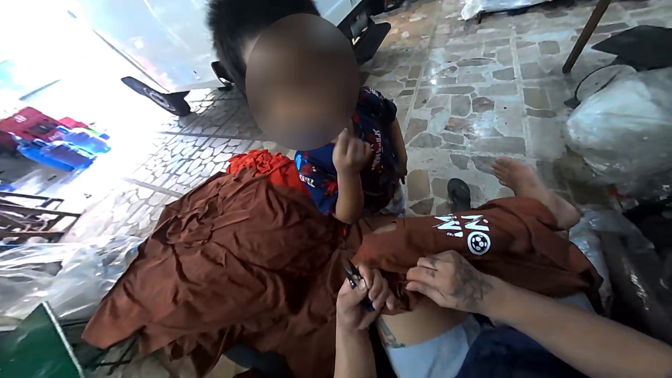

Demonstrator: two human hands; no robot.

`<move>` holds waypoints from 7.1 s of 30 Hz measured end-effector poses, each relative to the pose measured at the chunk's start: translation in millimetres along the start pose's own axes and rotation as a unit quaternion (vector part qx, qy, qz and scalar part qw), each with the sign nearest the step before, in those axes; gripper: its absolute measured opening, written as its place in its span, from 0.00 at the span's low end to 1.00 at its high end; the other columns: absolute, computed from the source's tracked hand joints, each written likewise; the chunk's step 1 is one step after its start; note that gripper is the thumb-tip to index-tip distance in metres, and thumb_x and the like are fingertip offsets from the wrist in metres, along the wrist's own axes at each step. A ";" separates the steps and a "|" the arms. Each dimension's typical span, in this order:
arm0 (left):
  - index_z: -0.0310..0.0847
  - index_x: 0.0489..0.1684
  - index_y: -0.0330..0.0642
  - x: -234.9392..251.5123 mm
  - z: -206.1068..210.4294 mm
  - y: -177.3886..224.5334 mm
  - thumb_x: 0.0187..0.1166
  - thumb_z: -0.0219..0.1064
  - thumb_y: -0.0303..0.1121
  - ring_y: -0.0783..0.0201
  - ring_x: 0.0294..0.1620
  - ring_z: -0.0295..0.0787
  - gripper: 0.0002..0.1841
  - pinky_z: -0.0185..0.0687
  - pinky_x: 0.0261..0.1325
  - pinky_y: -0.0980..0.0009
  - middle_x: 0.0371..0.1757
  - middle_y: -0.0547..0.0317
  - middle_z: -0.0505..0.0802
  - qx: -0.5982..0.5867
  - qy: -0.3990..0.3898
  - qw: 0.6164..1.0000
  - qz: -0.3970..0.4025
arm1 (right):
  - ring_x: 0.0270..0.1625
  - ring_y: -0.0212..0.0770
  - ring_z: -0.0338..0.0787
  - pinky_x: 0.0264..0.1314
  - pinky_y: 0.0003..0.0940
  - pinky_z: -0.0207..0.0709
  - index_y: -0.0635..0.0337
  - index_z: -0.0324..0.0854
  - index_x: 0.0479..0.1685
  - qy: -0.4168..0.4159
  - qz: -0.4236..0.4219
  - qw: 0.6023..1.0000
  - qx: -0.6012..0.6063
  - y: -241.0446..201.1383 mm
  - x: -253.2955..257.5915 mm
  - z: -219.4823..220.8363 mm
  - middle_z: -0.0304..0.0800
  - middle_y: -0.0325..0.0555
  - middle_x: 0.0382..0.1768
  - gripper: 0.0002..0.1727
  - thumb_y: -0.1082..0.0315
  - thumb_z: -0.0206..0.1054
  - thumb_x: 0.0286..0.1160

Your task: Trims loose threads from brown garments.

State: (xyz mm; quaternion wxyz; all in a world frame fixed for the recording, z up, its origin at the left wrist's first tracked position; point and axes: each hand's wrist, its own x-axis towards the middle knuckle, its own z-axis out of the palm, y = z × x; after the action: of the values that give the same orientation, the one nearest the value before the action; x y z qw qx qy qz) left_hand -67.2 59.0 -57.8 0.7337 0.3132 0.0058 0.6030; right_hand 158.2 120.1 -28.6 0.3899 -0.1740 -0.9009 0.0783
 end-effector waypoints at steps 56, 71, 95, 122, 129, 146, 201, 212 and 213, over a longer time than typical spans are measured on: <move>0.79 0.48 0.38 1.5 125.4 49.5 0.87 0.51 0.36 0.75 0.29 0.88 0.12 0.87 0.35 0.75 0.31 0.66 0.89 0.814 0.079 0.531 -0.221 | 0.36 0.39 0.94 0.41 0.35 0.87 0.62 0.93 0.37 0.004 0.059 0.995 0.080 57.2 -49.3 -67.9 0.95 0.46 0.33 0.15 0.65 0.62 0.82; 0.76 0.46 0.41 0.4 105.1 52.5 0.90 0.50 0.28 0.72 0.32 0.93 0.08 0.92 0.42 0.75 0.33 0.64 0.92 0.566 0.242 0.736 -0.280 | 0.30 0.42 0.90 0.30 0.32 0.83 0.63 0.92 0.41 -0.032 0.008 0.996 0.086 -31.2 11.4 21.6 0.90 0.49 0.30 0.11 0.73 0.62 0.78; 0.80 0.39 0.45 4.1 101.6 55.1 0.82 0.55 0.34 0.75 0.26 0.80 0.08 0.78 0.28 0.76 0.27 0.69 0.81 0.854 -0.021 0.517 -0.059 | 0.34 0.40 0.88 0.37 0.31 0.81 0.59 0.92 0.38 -0.105 -0.034 0.994 0.020 35.3 -2.4 -53.3 0.87 0.45 0.27 0.18 0.58 0.60 0.88; 0.78 0.36 0.46 4.7 104.4 90.1 0.73 0.57 0.32 0.71 0.24 0.79 0.05 0.74 0.22 0.72 0.27 0.67 0.80 0.890 -0.064 0.448 -0.051 | 0.27 0.33 0.85 0.34 0.24 0.78 0.63 0.86 0.22 -0.087 0.009 0.996 0.028 55.9 -1.7 -94.9 0.86 0.47 0.20 0.28 0.49 0.64 0.84; 0.78 0.40 0.49 7.1 106.4 94.3 0.83 0.55 0.35 0.73 0.25 0.78 0.06 0.75 0.26 0.73 0.26 0.70 0.79 0.866 -0.066 0.475 -0.141 | 0.28 0.25 0.80 0.35 0.18 0.73 0.63 0.82 0.19 -0.102 0.074 0.988 0.089 63.6 -9.8 -95.2 0.82 0.42 0.19 0.29 0.46 0.68 0.80; 0.78 0.44 0.42 19.1 112.8 103.1 0.89 0.51 0.28 0.66 0.31 0.93 0.09 0.93 0.37 0.71 0.31 0.60 0.92 0.609 0.169 0.737 -0.238 | 0.59 0.49 0.89 0.64 0.43 0.83 0.59 0.90 0.50 -0.039 0.067 0.997 0.018 -28.5 5.1 -23.3 0.91 0.54 0.51 0.18 0.53 0.65 0.84; 0.80 0.37 0.50 -1.8 101.5 112.6 0.72 0.57 0.37 0.68 0.19 0.80 0.06 0.74 0.19 0.65 0.20 0.71 0.78 0.905 -0.027 0.407 -0.121 | 0.28 0.35 0.87 0.33 0.27 0.80 0.61 0.91 0.38 -0.030 -0.055 0.997 0.049 4.6 23.9 -15.6 0.89 0.45 0.24 0.16 0.62 0.60 0.87; 0.80 0.38 0.45 -20.7 84.3 207.9 0.71 0.67 0.32 0.42 0.27 0.88 0.04 0.79 0.24 0.40 0.22 0.51 0.84 0.928 0.159 0.211 -0.263 | 0.39 0.34 0.95 0.46 0.27 0.87 0.62 0.91 0.36 -0.015 0.061 0.998 -0.005 51.5 -24.0 -43.1 0.96 0.47 0.34 0.18 0.59 0.61 0.87; 0.80 0.41 0.43 -16.8 91.7 210.1 0.75 0.71 0.33 0.39 0.32 0.89 0.06 0.79 0.30 0.37 0.26 0.47 0.86 0.909 0.189 0.205 -0.309 | 0.38 0.33 0.95 0.45 0.26 0.87 0.62 0.90 0.35 -0.011 0.070 0.997 -0.008 53.7 -25.4 -46.6 0.96 0.46 0.33 0.19 0.59 0.61 0.87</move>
State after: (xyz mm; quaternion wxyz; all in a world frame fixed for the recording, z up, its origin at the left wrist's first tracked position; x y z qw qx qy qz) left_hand -221.5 18.6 107.7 0.0508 0.6154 0.7850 -0.0494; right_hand 221.9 160.6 -28.7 0.3723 -0.2392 -0.8912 0.1000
